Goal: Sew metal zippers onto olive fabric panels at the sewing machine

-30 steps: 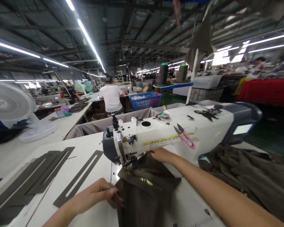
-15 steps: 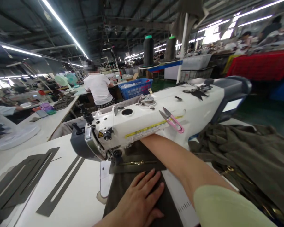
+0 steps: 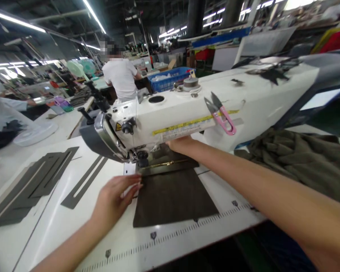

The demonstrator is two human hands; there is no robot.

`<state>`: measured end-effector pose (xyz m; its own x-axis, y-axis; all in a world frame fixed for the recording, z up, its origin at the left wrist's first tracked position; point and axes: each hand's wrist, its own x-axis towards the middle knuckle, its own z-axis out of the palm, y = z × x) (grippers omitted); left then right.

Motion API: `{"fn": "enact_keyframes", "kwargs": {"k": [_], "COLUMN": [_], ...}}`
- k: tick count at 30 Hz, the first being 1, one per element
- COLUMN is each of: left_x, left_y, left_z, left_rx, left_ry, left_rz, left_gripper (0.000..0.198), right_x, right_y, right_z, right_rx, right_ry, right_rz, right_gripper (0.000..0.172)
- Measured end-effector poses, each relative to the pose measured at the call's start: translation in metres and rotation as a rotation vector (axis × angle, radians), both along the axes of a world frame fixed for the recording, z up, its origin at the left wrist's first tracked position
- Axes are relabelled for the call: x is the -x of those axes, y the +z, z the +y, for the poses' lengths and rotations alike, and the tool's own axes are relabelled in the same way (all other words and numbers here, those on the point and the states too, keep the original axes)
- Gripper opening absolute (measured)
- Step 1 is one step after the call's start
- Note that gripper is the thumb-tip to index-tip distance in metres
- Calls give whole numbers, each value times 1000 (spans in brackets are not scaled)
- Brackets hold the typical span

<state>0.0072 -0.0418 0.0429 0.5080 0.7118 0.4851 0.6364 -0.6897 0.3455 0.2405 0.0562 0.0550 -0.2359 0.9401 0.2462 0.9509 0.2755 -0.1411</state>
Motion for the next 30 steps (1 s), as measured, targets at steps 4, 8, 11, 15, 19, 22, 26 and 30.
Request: {"fn": "enact_keyframes", "kwargs": {"k": [4, 8, 11, 15, 19, 22, 26, 30], "left_x": [23, 19, 16, 15, 15, 15, 13, 12], "left_y": [-14, -21, -16, -12, -17, -20, -21, -20], "left_z": [23, 33, 35, 33, 31, 30, 28, 26], "left_rx": [-135, -174, -103, -80, -89, -98, -112, -109], "left_ry": [-6, -101, -24, 79, 83, 39, 0, -7], "left_rz": [211, 257, 255, 231, 206, 197, 247, 275], "left_gripper": [15, 17, 16, 12, 11, 12, 14, 15], "right_x": [8, 33, 57, 74, 74, 70, 67, 65], "right_y": [2, -2, -11, -22, -32, -36, -38, -38], "right_z": [-56, -109, -116, -98, -90, -92, -92, -88], "right_rx": [9, -98, -51, 53, 41, 6, -11, -3], "right_ry": [94, 320, 320, 178, 212, 271, 323, 344], "right_rz": [-141, -97, -47, -37, -22, 5, 22, 56], "right_gripper": [14, 22, 17, 25, 26, 25, 21, 19]}}
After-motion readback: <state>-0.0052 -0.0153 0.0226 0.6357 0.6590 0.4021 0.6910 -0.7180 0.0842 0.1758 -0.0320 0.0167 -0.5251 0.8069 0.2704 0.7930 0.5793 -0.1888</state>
